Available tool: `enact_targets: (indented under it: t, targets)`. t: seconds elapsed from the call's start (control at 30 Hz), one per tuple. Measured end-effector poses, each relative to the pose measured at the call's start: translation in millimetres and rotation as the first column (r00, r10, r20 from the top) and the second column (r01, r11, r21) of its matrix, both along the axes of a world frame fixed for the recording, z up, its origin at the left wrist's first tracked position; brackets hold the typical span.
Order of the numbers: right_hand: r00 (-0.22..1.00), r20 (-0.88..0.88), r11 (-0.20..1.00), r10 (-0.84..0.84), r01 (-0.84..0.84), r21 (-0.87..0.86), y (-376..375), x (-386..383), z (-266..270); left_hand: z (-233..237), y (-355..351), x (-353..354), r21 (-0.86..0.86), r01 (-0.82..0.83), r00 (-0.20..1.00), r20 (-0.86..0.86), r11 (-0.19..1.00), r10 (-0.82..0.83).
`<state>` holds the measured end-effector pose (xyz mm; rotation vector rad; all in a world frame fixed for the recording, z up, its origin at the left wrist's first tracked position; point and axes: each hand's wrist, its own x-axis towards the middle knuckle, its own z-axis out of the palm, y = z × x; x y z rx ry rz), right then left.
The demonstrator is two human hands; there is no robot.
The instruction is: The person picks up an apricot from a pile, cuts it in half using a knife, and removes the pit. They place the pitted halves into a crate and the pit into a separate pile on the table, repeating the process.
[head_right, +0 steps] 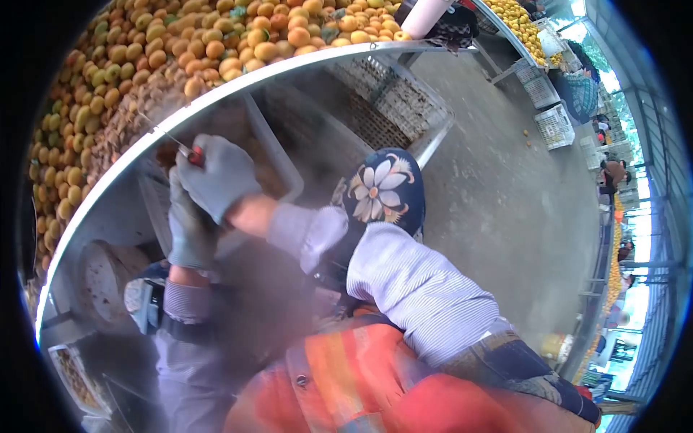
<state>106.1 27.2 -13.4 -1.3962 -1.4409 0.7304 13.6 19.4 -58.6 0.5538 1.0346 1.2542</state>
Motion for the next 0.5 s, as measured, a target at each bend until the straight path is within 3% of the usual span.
enact_targets:
  t: [0.03, 0.07, 0.13, 0.2, 0.27, 0.3, 0.33, 0.37, 0.4, 0.43, 0.47, 0.5]
  targets:
    - [0.999, 0.032, 0.998, -0.006, 0.003, 0.07, 3, -1, -3, -15, 3, -5, -0.004, 0.053, 0.997, 0.056, 0.999, -0.053]
    - [0.998, 0.062, 0.991, -0.012, 0.003, 0.137, 3, 0, -6, 7, 0, 3, -0.125, 0.006, 0.983, 0.181, 0.992, 0.017]
    - [0.997, 0.072, 0.993, 0.018, -0.027, 0.117, 4, 3, -8, 24, -3, 7, -0.277, -0.003, 0.977, 0.203, 0.961, 0.061]
    - [0.988, 0.116, 0.972, 0.099, -0.121, 0.203, 6, 7, -8, 34, -13, 4, -0.255, 0.049, 0.97, 0.243, 0.966, 0.015]
    - [0.973, 0.209, 0.974, 0.095, -0.134, 0.184, 3, 13, -8, 39, -16, 3, -0.218, 0.167, 0.961, -0.182, 0.962, -0.208]
    - [0.981, 0.166, 0.981, 0.097, -0.123, 0.152, 2, 15, -9, 34, -16, 5, -0.212, 0.169, 0.96, -0.184, 0.962, -0.21]
    - [0.987, 0.121, 0.984, 0.102, -0.118, 0.135, 5, 15, -7, 23, -15, 6, -0.175, 0.195, 0.974, -0.083, 0.965, -0.212]
    - [0.983, 0.145, 0.994, 0.112, -0.113, -0.005, 5, 18, -2, 13, -14, 4, -0.135, 0.218, 0.976, 0.015, 0.967, -0.218]
    - [0.984, 0.139, 0.993, 0.115, -0.119, 0.018, 5, 19, -2, 17, -12, 2, -0.094, 0.236, 0.968, 0.113, 0.967, -0.225]
    - [0.983, -0.144, 0.992, 0.113, -0.121, -0.048, 5, 21, -4, 24, -11, 4, -0.088, 0.193, 0.974, 0.138, 0.977, -0.18]
    - [0.906, -0.414, 0.983, 0.088, -0.146, -0.111, 6, 23, -7, 19, -9, -1, -0.067, 0.188, 0.976, 0.129, 0.98, -0.178]
    - [0.859, -0.51, 0.979, 0.053, -0.145, -0.144, 7, 25, -7, 9, -8, -6, 0.103, 0.324, 0.936, 0.113, 0.941, -0.334]
